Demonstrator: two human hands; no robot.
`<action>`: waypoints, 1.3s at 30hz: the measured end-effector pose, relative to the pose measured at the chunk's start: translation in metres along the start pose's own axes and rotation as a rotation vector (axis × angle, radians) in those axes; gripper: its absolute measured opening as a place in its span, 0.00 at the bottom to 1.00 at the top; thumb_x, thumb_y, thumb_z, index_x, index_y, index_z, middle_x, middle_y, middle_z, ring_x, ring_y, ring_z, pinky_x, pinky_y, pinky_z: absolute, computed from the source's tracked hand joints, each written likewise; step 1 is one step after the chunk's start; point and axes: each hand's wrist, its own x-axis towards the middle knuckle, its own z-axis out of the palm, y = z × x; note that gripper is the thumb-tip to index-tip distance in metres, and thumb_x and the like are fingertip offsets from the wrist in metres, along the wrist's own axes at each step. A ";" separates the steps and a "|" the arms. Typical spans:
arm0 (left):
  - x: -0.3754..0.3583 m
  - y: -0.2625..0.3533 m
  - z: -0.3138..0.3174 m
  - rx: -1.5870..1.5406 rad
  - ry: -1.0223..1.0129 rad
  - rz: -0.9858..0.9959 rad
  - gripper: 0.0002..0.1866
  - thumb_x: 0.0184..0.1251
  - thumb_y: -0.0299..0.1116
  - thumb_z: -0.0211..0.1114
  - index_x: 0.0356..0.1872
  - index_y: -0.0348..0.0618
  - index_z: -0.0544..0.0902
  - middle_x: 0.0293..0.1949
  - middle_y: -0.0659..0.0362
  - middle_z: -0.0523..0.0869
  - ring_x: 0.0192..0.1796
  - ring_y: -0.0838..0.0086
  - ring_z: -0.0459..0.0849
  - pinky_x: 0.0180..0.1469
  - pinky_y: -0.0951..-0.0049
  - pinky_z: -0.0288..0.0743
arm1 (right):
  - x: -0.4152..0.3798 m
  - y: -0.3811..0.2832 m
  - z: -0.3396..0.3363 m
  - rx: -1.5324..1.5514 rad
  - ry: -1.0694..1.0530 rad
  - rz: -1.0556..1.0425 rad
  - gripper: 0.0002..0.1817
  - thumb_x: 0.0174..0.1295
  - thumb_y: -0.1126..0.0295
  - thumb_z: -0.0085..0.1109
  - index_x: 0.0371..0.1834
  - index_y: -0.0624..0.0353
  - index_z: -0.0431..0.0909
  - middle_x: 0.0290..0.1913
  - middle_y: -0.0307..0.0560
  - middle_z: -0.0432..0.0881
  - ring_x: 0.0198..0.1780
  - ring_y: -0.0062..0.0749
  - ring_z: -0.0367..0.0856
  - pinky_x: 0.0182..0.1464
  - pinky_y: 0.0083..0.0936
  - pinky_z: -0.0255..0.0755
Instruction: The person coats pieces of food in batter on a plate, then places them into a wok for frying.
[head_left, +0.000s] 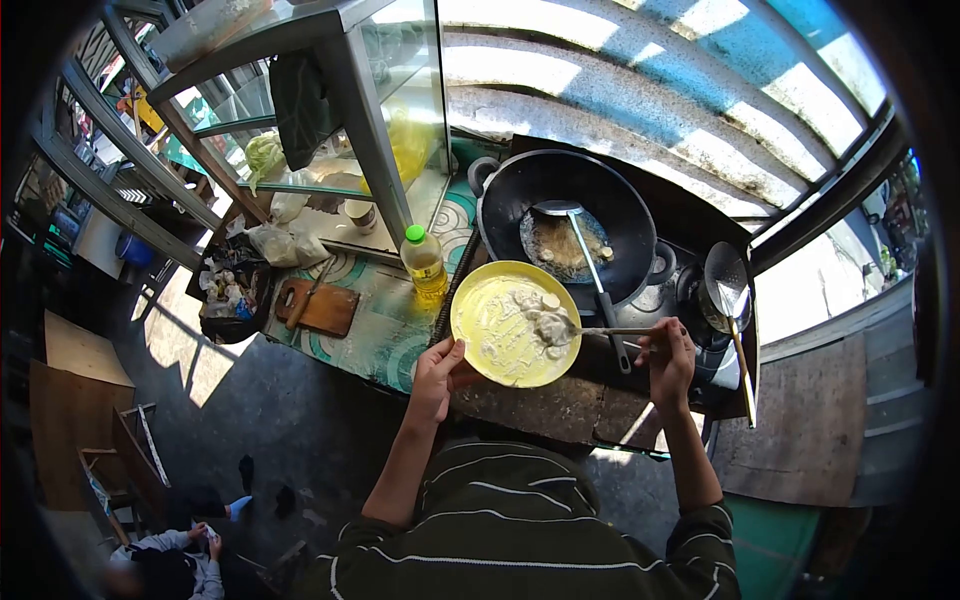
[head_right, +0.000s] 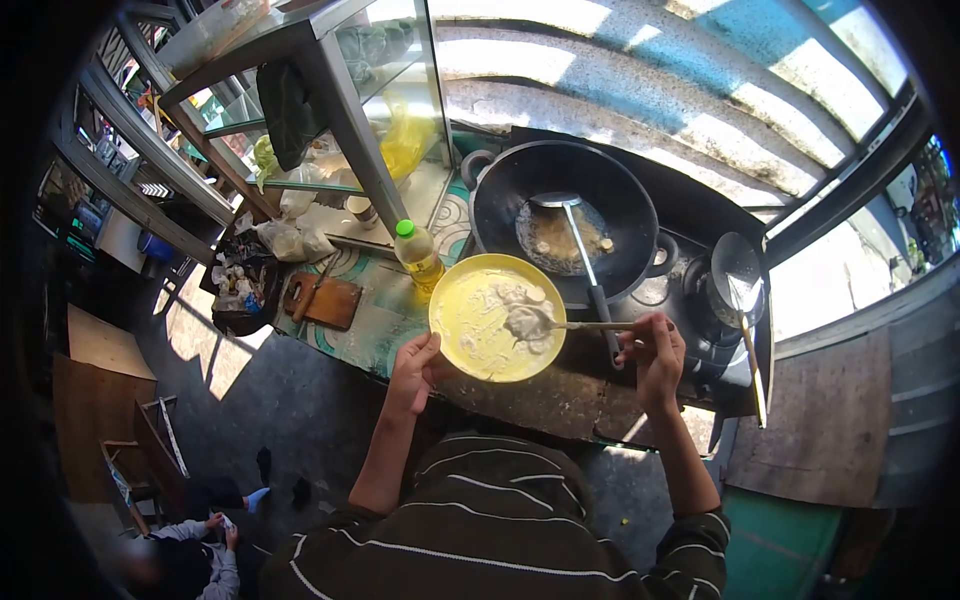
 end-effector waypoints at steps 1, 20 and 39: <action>0.000 0.001 -0.001 0.001 -0.007 0.002 0.15 0.64 0.37 0.51 0.44 0.36 0.73 0.36 0.57 0.81 0.35 0.77 0.82 0.36 0.76 0.78 | 0.009 -0.004 -0.001 -0.044 0.095 -0.134 0.16 0.65 0.60 0.38 0.33 0.63 0.70 0.25 0.47 0.76 0.23 0.22 0.73 0.22 0.18 0.71; -0.010 0.001 -0.023 -0.021 0.088 0.047 0.15 0.63 0.37 0.51 0.45 0.36 0.73 0.36 0.57 0.81 0.35 0.76 0.82 0.36 0.76 0.78 | 0.082 0.019 -0.028 -1.482 -0.043 -0.899 0.05 0.49 0.72 0.55 0.30 0.55 0.77 0.30 0.37 0.79 0.34 0.33 0.73 0.31 0.24 0.70; -0.006 -0.001 -0.026 -0.019 0.086 0.019 0.15 0.63 0.37 0.52 0.44 0.36 0.73 0.35 0.58 0.81 0.34 0.77 0.82 0.33 0.76 0.78 | 0.074 0.015 -0.030 -1.597 0.012 -0.858 0.04 0.52 0.70 0.53 0.29 0.51 0.78 0.30 0.33 0.80 0.35 0.25 0.70 0.42 0.26 0.52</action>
